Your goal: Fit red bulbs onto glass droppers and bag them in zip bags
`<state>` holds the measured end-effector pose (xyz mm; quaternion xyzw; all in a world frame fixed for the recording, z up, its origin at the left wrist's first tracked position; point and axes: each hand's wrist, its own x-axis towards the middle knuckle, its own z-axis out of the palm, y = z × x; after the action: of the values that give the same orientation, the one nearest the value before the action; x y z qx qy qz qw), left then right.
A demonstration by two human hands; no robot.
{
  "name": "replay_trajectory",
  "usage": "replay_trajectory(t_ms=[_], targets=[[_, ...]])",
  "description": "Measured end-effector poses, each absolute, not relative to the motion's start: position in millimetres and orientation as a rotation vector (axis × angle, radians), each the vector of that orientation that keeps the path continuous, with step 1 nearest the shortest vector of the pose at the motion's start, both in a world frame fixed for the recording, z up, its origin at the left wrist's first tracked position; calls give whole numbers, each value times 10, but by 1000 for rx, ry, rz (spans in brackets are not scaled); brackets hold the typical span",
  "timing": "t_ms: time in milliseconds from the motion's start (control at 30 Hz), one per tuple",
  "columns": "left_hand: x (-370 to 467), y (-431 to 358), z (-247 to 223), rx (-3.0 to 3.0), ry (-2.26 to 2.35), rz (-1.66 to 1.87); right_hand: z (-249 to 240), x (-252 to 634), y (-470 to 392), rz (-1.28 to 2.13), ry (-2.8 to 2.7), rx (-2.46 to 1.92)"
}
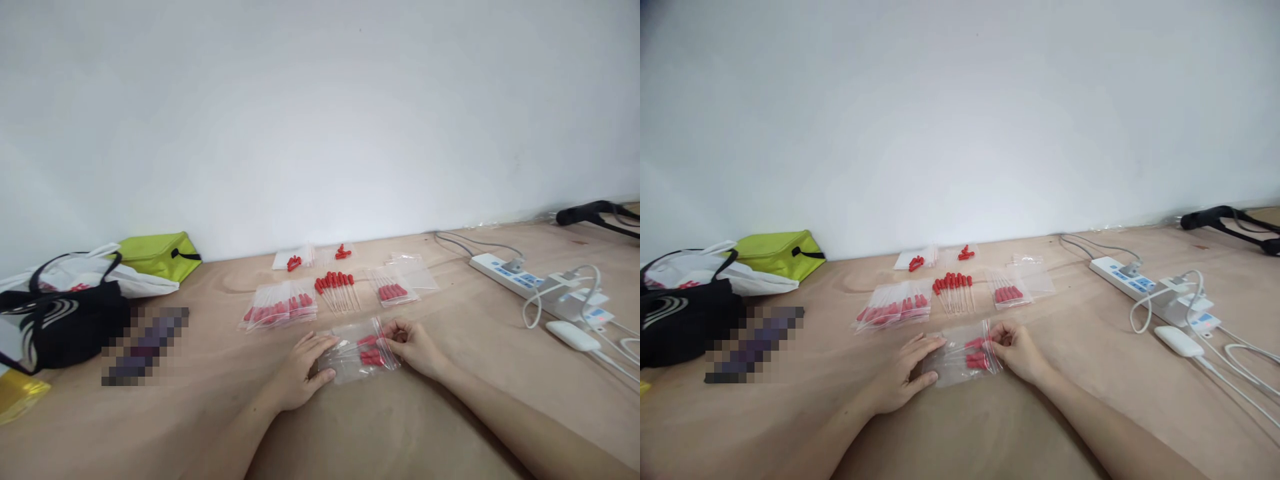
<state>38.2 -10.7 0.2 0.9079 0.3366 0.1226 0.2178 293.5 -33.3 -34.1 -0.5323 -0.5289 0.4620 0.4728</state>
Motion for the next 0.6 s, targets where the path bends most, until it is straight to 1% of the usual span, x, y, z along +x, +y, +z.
replay_trajectory(t_ms=[167,333,467,533,600], targets=[[390,-105,4,2516,951,335,-342,2968,-324,1198,-1419,-1283],[389,-98,-4,2522,941,326,-323,2954,-340,1158,-1475,-1251],[391,-99,9,2524,923,324,-268,2956,-376,1344,-1584,-1063],[392,-101,19,2531,912,292,-253,3007,-349,1363,-1602,-1113],[393,-104,26,2539,914,251,-234,3077,-264,1232,-1592,-1281]])
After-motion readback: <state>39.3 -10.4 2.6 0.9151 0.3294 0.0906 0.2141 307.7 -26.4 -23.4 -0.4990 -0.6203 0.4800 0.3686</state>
